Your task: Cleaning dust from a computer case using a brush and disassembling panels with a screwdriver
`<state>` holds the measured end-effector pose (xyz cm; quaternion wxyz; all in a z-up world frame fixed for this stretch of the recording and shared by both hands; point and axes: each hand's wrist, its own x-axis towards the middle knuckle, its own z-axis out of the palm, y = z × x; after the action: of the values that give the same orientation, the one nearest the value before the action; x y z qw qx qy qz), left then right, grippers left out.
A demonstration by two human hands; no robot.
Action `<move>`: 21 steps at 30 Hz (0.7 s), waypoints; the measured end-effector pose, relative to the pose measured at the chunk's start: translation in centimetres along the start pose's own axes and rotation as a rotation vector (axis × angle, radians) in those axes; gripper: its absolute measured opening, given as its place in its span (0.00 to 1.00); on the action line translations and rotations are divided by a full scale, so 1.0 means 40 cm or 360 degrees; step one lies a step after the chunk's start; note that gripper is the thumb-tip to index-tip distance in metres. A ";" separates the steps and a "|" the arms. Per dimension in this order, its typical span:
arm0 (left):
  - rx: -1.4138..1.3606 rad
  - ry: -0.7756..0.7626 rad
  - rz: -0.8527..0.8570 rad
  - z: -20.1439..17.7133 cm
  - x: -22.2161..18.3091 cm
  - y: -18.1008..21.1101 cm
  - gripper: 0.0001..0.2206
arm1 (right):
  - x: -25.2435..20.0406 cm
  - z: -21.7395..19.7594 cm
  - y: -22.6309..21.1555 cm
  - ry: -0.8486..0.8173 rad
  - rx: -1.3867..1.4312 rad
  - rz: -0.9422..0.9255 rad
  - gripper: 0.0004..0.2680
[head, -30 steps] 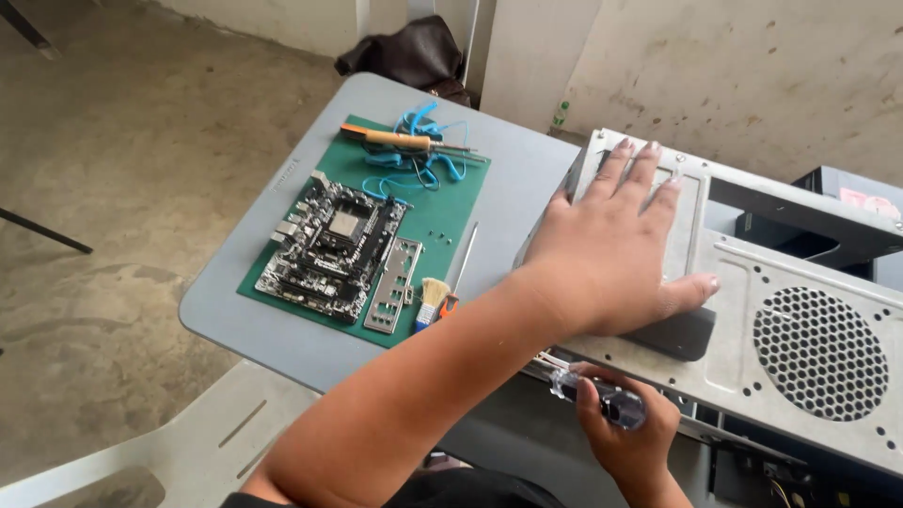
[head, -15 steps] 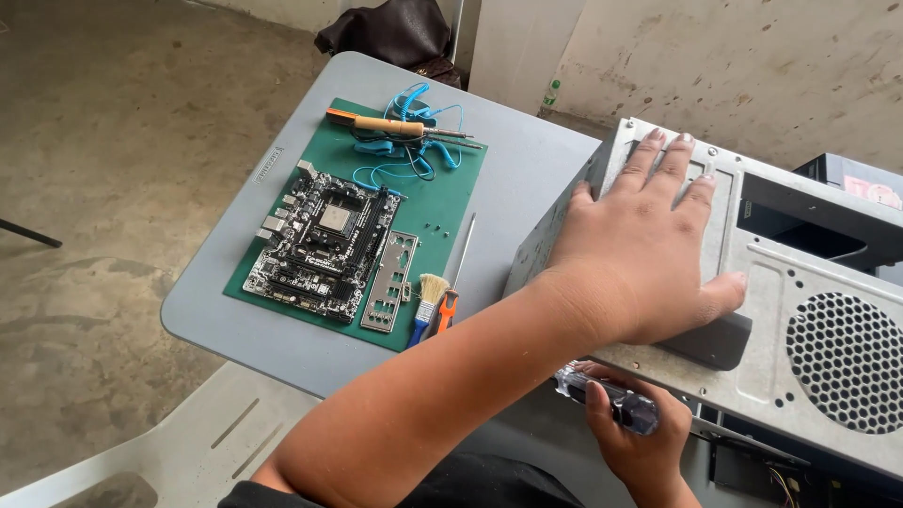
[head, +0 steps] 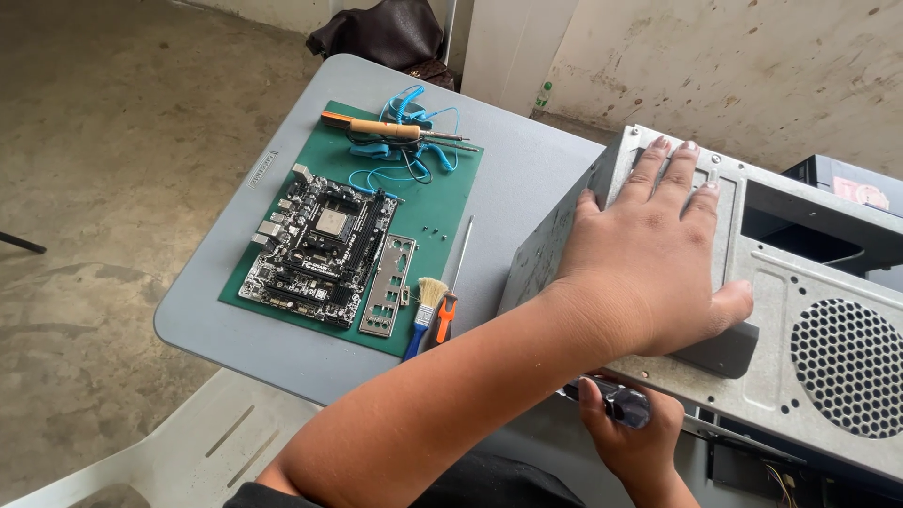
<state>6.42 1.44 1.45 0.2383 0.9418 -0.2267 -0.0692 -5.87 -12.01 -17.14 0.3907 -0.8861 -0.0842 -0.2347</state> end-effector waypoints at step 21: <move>-0.0026 -0.0005 -0.0024 -0.007 -0.009 0.001 0.40 | 0.024 -0.040 -0.039 -0.0220 -0.1138 0.0101 0.23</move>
<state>6.16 1.67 1.74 0.2450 0.9414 -0.2195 -0.0744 -6.10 -12.14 -14.73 0.0568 -0.9826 0.0044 -0.1768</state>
